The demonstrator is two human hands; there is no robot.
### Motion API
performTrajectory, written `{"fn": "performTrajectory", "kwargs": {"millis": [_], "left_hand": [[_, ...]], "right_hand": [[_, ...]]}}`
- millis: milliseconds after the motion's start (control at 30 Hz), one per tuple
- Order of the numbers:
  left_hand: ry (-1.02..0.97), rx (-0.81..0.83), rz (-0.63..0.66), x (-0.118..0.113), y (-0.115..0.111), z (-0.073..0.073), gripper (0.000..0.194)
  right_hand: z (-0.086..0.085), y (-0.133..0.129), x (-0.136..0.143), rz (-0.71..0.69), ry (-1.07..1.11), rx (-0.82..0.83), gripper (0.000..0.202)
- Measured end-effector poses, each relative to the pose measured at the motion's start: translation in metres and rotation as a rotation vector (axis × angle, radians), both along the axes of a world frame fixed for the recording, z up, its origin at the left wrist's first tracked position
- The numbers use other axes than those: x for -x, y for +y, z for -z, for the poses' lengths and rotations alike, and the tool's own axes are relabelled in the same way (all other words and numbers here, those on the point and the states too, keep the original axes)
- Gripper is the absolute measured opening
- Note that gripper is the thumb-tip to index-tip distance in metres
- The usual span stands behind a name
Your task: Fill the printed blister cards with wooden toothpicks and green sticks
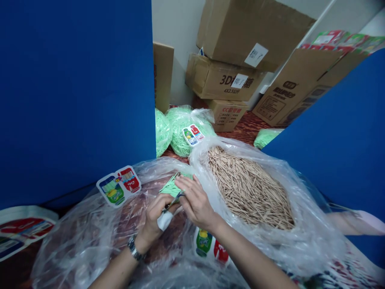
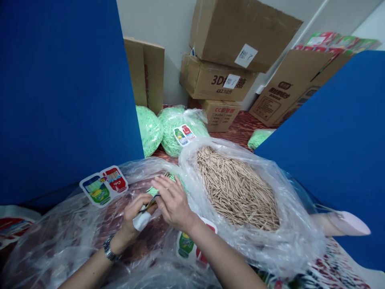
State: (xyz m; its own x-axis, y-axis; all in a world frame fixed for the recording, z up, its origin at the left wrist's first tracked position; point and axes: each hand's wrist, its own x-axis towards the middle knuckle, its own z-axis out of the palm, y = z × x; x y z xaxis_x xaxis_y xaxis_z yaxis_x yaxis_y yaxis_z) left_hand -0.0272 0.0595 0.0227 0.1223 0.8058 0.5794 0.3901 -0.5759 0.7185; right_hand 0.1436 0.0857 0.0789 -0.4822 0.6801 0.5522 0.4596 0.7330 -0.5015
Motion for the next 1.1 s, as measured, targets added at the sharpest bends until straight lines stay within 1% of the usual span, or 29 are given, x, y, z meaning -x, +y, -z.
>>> {"fn": "performTrajectory", "kwargs": {"millis": [67,133,233,300,400,467,533,600,667,733,767,800,833,867,933,967,1000,1067,1100], "left_hand": [[-0.005,-0.014,0.009,-0.001,0.000,-0.004,0.004],[-0.017,-0.016,0.008,0.000,-0.001,-0.005,0.004],[-0.037,0.016,-0.018,0.001,0.000,-0.003,0.003],[-0.050,0.058,-0.027,0.002,-0.001,0.000,0.003],[-0.102,0.161,-0.042,0.002,-0.002,0.005,0.008],[-0.160,0.242,-0.060,0.001,-0.003,0.006,0.011],[-0.217,0.328,-0.082,-0.001,-0.003,0.007,0.012],[-0.294,0.396,-0.106,-0.002,-0.003,0.007,0.017],[-0.363,0.419,-0.135,-0.001,-0.002,0.008,0.019],[-0.369,0.384,-0.167,0.001,0.000,0.008,0.014],[-0.361,0.353,-0.179,0.003,0.001,0.009,0.017],[-0.366,0.327,-0.180,0.005,0.002,0.010,0.018],[-0.396,0.306,-0.170,0.006,0.003,0.011,0.015],[-0.444,0.303,-0.152,0.006,0.003,0.012,0.017],[-0.512,0.373,-0.101,0.006,0.003,0.012,0.045],[-0.498,0.438,-0.074,0.006,0.002,0.011,0.052],[-0.456,0.503,-0.049,0.007,0.001,0.010,0.049],[-0.360,0.595,-0.026,0.012,-0.002,0.009,0.028],[-0.331,0.616,-0.040,0.017,-0.003,0.009,0.022]], "right_hand": [[0.000,-0.001,0.001,0.046,0.056,-0.007,0.063],[-0.003,-0.001,0.001,0.052,0.062,-0.023,0.067],[-0.007,0.000,-0.003,-0.001,-0.082,-0.060,0.054],[-0.007,0.004,-0.008,-0.021,-0.101,-0.018,0.048],[0.001,0.012,-0.019,0.053,0.085,0.152,0.051],[0.011,0.017,-0.023,0.081,0.234,0.342,0.051],[0.022,0.020,-0.023,0.034,0.353,0.549,0.044],[0.029,0.019,-0.019,0.014,0.468,0.675,0.034],[0.033,0.017,-0.015,0.058,0.534,0.682,0.027],[0.033,0.015,-0.013,0.078,0.494,0.649,0.024],[0.033,0.014,-0.013,0.083,0.465,0.630,0.023],[0.034,0.014,-0.013,0.093,0.443,0.610,0.022],[0.034,0.013,-0.013,0.102,0.427,0.595,0.021],[0.035,0.013,-0.012,0.104,0.415,0.585,0.020],[0.037,0.011,-0.009,0.071,0.381,0.593,0.019],[0.038,0.011,-0.007,0.044,0.360,0.607,0.019],[0.038,0.009,-0.005,0.025,0.350,0.621,0.019],[0.036,0.007,-0.005,0.032,0.349,0.618,0.022],[0.034,0.005,-0.008,0.044,0.324,0.603,0.027]]}}
